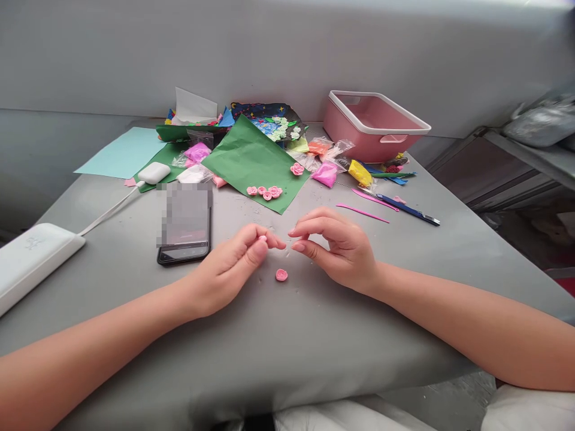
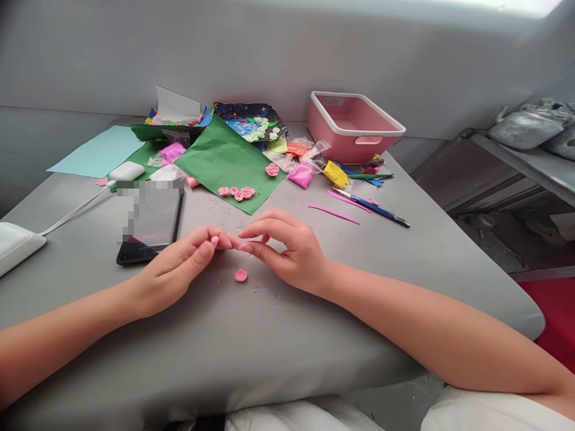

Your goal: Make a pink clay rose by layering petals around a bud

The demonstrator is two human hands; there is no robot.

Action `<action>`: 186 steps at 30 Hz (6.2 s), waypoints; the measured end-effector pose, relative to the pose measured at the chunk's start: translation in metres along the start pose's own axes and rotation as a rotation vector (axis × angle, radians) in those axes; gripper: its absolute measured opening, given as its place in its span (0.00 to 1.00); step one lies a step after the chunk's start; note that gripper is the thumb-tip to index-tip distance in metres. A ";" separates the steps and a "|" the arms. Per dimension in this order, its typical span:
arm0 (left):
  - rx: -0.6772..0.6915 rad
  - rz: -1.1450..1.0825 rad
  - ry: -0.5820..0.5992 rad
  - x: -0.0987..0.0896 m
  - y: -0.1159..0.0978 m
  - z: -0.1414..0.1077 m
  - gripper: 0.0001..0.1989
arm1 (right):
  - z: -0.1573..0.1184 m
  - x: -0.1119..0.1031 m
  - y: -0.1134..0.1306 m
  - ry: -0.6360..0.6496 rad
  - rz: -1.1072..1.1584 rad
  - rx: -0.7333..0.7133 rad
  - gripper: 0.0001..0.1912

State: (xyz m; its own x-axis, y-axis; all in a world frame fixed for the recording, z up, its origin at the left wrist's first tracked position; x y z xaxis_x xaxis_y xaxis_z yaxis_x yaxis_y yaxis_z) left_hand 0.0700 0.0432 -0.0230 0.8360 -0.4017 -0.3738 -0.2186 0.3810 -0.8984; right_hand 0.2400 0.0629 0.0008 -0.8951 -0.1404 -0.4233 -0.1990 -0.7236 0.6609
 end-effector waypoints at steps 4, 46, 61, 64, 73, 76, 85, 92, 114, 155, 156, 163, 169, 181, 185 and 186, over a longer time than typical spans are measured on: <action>0.059 0.048 -0.050 0.000 -0.006 0.005 0.15 | -0.004 0.004 0.009 0.027 -0.036 -0.100 0.08; -0.177 -0.529 -0.238 0.007 -0.007 0.005 0.13 | -0.011 0.007 0.024 0.036 -0.123 -0.231 0.16; 0.130 0.633 0.038 -0.011 0.003 0.008 0.14 | -0.001 -0.003 -0.005 -0.016 0.063 0.255 0.12; 0.198 0.748 0.026 -0.005 -0.001 0.004 0.18 | -0.001 -0.003 -0.007 -0.031 0.140 0.242 0.07; 0.311 0.694 0.112 0.020 -0.013 -0.001 0.18 | -0.004 0.002 -0.021 -0.017 0.357 0.425 0.05; 0.302 0.659 0.100 0.020 -0.012 0.000 0.15 | -0.002 0.002 -0.018 -0.017 0.402 0.362 0.03; 0.196 0.556 0.144 0.021 -0.012 -0.006 0.20 | -0.004 0.003 -0.023 0.100 0.276 0.373 0.09; 0.293 0.598 0.007 0.010 -0.021 -0.009 0.12 | 0.003 0.003 -0.026 0.319 0.060 0.270 0.14; 0.385 0.670 0.139 0.017 -0.017 -0.005 0.09 | -0.002 0.012 -0.034 0.449 0.069 0.437 0.14; -0.373 -0.345 -0.185 0.009 0.007 -0.008 0.16 | -0.003 0.003 -0.020 0.199 0.263 0.369 0.08; -0.371 -0.344 -0.189 0.009 0.007 -0.007 0.17 | -0.002 0.002 -0.020 0.188 0.256 0.378 0.08; -0.367 -0.340 -0.226 0.005 0.007 -0.007 0.15 | -0.002 0.003 -0.011 0.212 0.242 0.293 0.08; -0.403 -0.367 -0.293 0.003 0.007 -0.008 0.17 | -0.004 0.004 -0.010 0.201 0.263 0.348 0.08; -0.336 -0.346 -0.306 0.005 0.003 -0.007 0.13 | -0.008 0.010 -0.013 0.130 0.206 0.547 0.13; -0.344 -0.362 -0.310 0.004 0.001 -0.007 0.13 | -0.006 0.009 -0.011 0.131 0.213 0.479 0.09; -0.347 -0.367 -0.310 0.004 0.001 -0.006 0.13 | -0.006 0.009 -0.010 0.128 0.208 0.465 0.08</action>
State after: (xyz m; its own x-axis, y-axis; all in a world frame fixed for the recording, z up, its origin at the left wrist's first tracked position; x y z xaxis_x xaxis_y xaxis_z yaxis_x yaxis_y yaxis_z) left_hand 0.0699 0.0368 -0.0274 0.9846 -0.1742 0.0134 0.0044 -0.0522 -0.9986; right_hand 0.2364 0.0650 -0.0137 -0.8843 -0.3516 -0.3074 -0.2048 -0.2995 0.9319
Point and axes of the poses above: each hand's wrist, its own z-axis towards the middle knuckle, its own x-axis out of the palm, y = z × x, the point moved 6 cm from there along z, towards the middle knuckle, and after that the axes turned 10 degrees about x, right-handed, at the moved point
